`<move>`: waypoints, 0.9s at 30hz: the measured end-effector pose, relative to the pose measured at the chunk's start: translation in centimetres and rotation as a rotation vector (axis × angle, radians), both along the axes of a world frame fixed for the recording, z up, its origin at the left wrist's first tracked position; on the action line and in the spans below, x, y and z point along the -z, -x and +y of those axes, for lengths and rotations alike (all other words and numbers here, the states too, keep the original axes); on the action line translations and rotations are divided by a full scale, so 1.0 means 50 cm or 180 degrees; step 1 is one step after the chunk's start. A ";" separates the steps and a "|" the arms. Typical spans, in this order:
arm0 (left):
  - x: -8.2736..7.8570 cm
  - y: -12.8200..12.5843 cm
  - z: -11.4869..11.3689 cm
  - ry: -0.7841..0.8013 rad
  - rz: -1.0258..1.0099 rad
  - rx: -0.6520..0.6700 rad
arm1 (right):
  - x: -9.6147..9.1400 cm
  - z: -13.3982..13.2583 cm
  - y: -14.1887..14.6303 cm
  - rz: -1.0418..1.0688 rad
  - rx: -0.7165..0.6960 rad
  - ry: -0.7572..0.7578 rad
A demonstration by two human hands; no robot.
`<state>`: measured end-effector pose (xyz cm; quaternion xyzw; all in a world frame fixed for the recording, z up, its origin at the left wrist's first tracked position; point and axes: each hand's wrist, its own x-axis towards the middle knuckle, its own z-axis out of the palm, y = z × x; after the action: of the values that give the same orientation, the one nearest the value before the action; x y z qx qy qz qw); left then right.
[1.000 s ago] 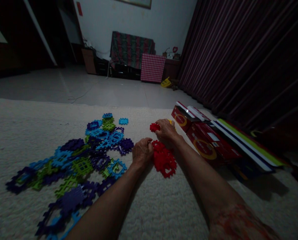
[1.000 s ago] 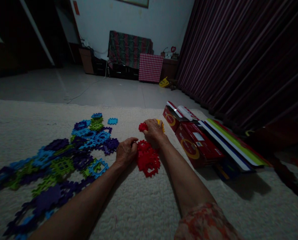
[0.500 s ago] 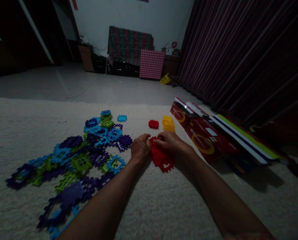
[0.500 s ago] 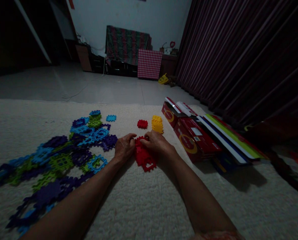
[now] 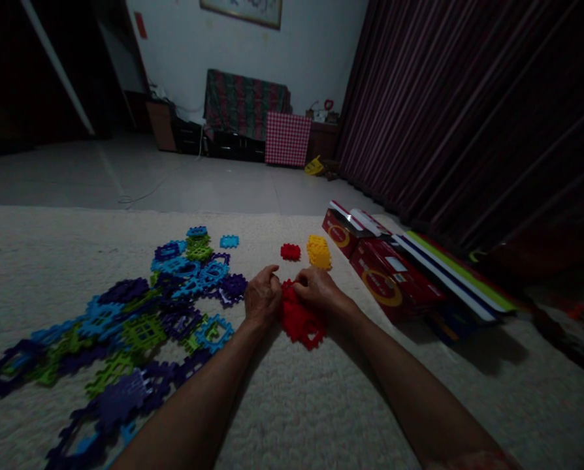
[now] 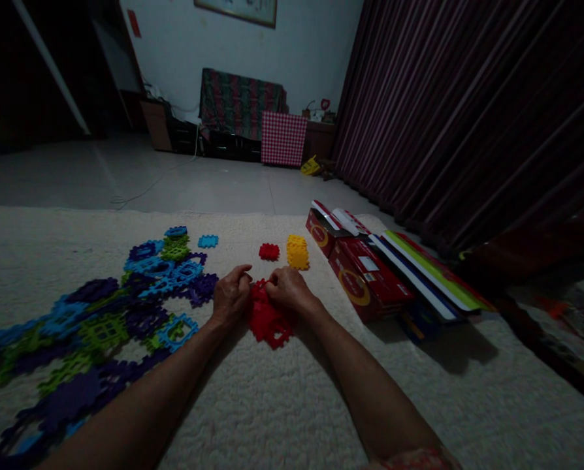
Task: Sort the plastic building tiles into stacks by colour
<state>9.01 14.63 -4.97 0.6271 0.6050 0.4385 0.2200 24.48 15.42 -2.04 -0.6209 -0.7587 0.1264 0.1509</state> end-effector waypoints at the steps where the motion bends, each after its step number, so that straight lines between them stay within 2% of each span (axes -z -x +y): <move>1: -0.001 0.001 0.001 0.0049 -0.0100 -0.0046 | 0.001 -0.001 0.002 0.0041 -0.0019 0.0010; 5: -0.008 0.005 0.003 0.0160 -0.0411 -0.0161 | -0.007 0.001 0.000 0.0342 0.0009 0.0123; 9: -0.006 0.006 0.005 0.0120 -0.0422 -0.0171 | -0.028 0.008 -0.018 0.0803 0.0242 0.0331; 15: 0.000 0.005 0.006 0.0076 -0.0409 -0.0113 | -0.032 0.012 -0.041 0.0823 0.0570 0.0065; 19: -0.002 0.004 0.006 0.0104 -0.0328 -0.0095 | -0.020 0.015 -0.041 0.0563 0.0424 -0.0031; 24: 0.002 0.003 0.007 0.0113 -0.0336 -0.0079 | -0.026 0.014 -0.036 0.0132 0.0278 0.0043; 27: 0.003 0.003 0.006 0.0125 -0.0341 -0.0076 | -0.030 0.010 -0.036 0.0077 -0.0019 0.0165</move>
<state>8.87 14.95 -5.10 0.5910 0.6083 0.4621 0.2591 26.27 15.93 -0.53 -0.6208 -0.7552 0.1539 0.1436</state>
